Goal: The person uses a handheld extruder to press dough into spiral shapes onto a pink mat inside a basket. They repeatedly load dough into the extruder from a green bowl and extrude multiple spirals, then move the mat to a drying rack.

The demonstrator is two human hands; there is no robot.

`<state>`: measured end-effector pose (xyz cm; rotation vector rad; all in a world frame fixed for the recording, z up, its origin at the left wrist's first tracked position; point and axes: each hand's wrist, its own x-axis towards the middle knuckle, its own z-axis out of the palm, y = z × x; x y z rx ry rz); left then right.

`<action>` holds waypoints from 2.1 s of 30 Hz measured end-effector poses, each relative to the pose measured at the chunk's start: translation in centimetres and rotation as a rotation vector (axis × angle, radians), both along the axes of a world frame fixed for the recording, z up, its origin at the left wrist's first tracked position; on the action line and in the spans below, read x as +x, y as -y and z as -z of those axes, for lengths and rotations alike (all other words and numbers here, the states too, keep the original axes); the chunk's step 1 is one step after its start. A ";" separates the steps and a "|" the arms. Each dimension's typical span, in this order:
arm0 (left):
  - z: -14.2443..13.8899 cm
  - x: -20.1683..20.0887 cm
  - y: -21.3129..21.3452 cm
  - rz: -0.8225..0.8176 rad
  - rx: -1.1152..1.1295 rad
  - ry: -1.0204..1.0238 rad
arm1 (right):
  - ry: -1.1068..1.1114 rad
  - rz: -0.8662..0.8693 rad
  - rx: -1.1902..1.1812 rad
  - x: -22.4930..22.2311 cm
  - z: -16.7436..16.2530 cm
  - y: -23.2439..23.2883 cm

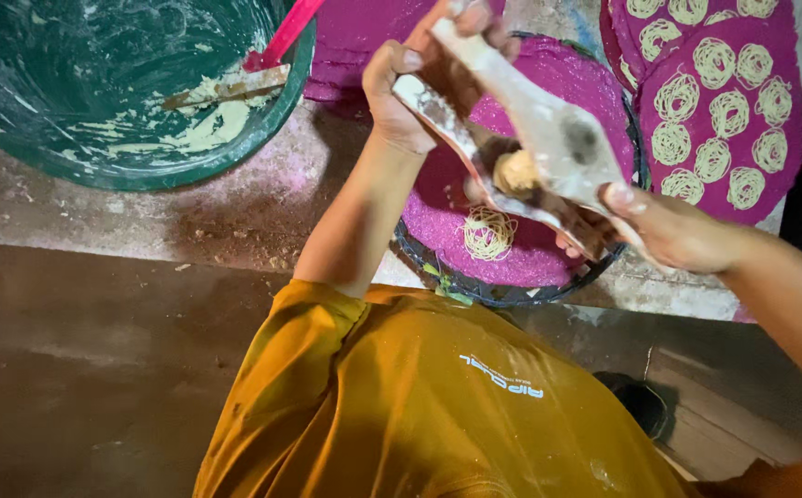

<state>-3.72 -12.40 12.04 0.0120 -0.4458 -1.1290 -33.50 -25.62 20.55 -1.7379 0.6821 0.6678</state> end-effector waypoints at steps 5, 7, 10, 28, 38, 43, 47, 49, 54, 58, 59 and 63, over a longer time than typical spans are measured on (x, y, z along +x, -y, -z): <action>2.4 1.1 0.1 0.008 -0.190 -0.119 | 0.019 0.032 0.034 2.5 2.4 -2.0; 3.5 0.6 0.1 -0.012 -0.161 -0.150 | 0.003 0.043 0.065 2.3 2.2 -2.0; 4.1 -0.7 1.2 -0.027 -0.202 -0.194 | -0.086 -0.027 -0.094 1.9 1.2 -1.1; 3.9 1.4 3.9 -0.142 -0.172 -0.093 | 0.038 0.052 -0.269 3.8 1.0 -0.2; 9.9 0.7 -1.1 0.250 1.018 0.562 | 0.315 0.260 0.073 2.0 5.8 1.1; 7.3 -1.4 -6.6 0.097 1.182 1.556 | 0.413 0.332 0.047 0.8 8.5 2.3; 3.4 -2.4 -11.0 -0.584 0.738 2.054 | 0.398 0.322 0.060 -0.7 8.1 3.5; 1.8 -1.1 -10.2 -0.302 1.005 2.083 | 0.321 0.214 0.002 -1.0 7.7 3.5; -0.5 1.3 -3.3 0.061 0.025 0.184 | 0.128 -0.083 0.216 0.4 6.3 2.1; -0.3 1.3 1.7 0.044 -0.101 0.029 | -0.131 0.125 0.020 2.9 2.8 2.7; 0.1 1.6 2.7 0.019 -0.141 0.012 | -0.067 0.061 -0.035 3.8 1.8 3.4; 2.7 4.7 5.5 0.001 -0.131 -0.125 | -0.028 -0.025 -0.350 8.0 1.4 3.2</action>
